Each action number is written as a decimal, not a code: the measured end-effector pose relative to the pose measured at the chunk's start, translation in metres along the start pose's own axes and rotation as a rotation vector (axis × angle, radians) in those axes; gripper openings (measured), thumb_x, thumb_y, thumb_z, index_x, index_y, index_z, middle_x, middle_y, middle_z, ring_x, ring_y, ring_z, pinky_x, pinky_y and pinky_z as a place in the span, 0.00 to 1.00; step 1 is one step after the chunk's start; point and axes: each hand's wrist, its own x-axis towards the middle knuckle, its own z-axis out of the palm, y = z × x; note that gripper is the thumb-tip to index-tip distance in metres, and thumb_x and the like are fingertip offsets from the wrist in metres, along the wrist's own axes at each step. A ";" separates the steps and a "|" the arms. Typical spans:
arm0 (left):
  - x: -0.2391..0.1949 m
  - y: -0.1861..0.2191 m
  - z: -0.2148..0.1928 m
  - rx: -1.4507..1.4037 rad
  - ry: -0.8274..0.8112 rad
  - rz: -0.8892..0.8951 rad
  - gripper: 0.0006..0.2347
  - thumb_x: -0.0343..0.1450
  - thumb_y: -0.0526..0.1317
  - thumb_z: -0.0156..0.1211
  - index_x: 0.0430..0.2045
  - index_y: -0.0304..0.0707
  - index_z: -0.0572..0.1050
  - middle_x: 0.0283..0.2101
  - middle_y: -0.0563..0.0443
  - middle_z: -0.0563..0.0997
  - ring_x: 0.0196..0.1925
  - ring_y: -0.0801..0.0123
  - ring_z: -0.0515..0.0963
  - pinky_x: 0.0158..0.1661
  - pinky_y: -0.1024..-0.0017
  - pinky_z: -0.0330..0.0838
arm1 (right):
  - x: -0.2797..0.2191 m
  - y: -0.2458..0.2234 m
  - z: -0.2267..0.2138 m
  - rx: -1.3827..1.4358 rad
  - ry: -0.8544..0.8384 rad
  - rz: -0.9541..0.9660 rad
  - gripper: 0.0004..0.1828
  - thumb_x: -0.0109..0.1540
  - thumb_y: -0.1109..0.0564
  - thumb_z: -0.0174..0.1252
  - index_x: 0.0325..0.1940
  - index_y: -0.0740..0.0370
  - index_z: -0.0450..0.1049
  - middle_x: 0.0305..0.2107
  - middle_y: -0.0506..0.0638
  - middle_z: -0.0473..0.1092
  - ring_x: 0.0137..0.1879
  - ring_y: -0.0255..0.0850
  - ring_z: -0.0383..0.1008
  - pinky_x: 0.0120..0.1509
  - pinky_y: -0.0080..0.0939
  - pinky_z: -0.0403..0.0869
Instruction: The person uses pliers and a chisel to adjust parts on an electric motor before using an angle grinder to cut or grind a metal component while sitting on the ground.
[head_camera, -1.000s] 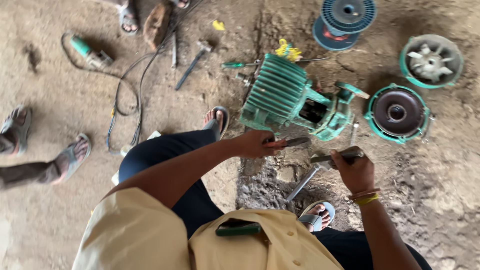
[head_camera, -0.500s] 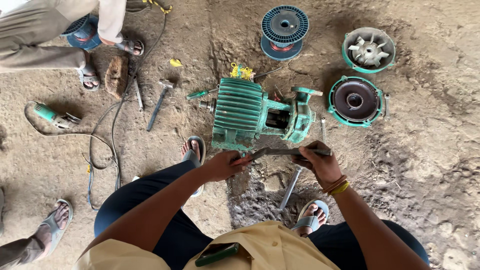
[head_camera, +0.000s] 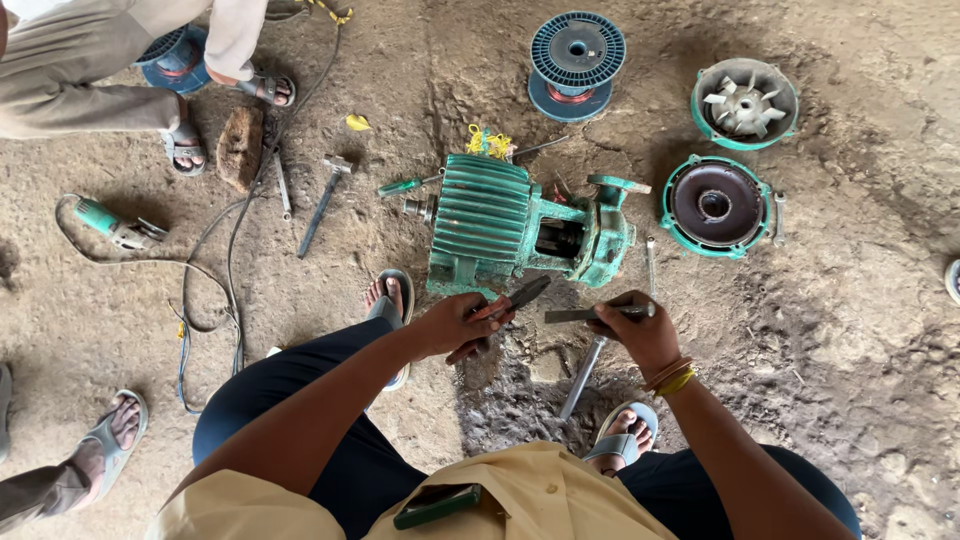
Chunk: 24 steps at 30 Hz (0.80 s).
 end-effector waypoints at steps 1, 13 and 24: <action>0.000 -0.002 0.000 0.016 -0.005 -0.006 0.12 0.74 0.43 0.59 0.44 0.33 0.71 0.33 0.44 0.84 0.34 0.70 0.88 0.31 0.67 0.82 | 0.001 -0.003 -0.001 0.046 0.024 0.039 0.11 0.61 0.61 0.64 0.41 0.72 0.71 0.38 0.64 0.79 0.44 0.51 0.83 0.49 0.43 0.81; 0.004 -0.014 0.000 0.166 -0.030 -0.044 0.14 0.73 0.45 0.63 0.42 0.34 0.72 0.35 0.42 0.83 0.36 0.64 0.86 0.36 0.65 0.80 | -0.010 -0.034 -0.008 0.550 -0.078 -0.022 0.08 0.67 0.58 0.61 0.43 0.66 0.71 0.40 0.60 0.77 0.47 0.50 0.81 0.58 0.48 0.80; 0.008 -0.018 0.006 -0.158 -0.127 -0.001 0.19 0.70 0.45 0.67 0.49 0.31 0.72 0.43 0.41 0.84 0.44 0.63 0.86 0.43 0.66 0.82 | -0.016 -0.038 -0.004 0.494 -0.103 0.052 0.11 0.67 0.58 0.59 0.46 0.70 0.72 0.41 0.64 0.77 0.48 0.51 0.81 0.58 0.46 0.80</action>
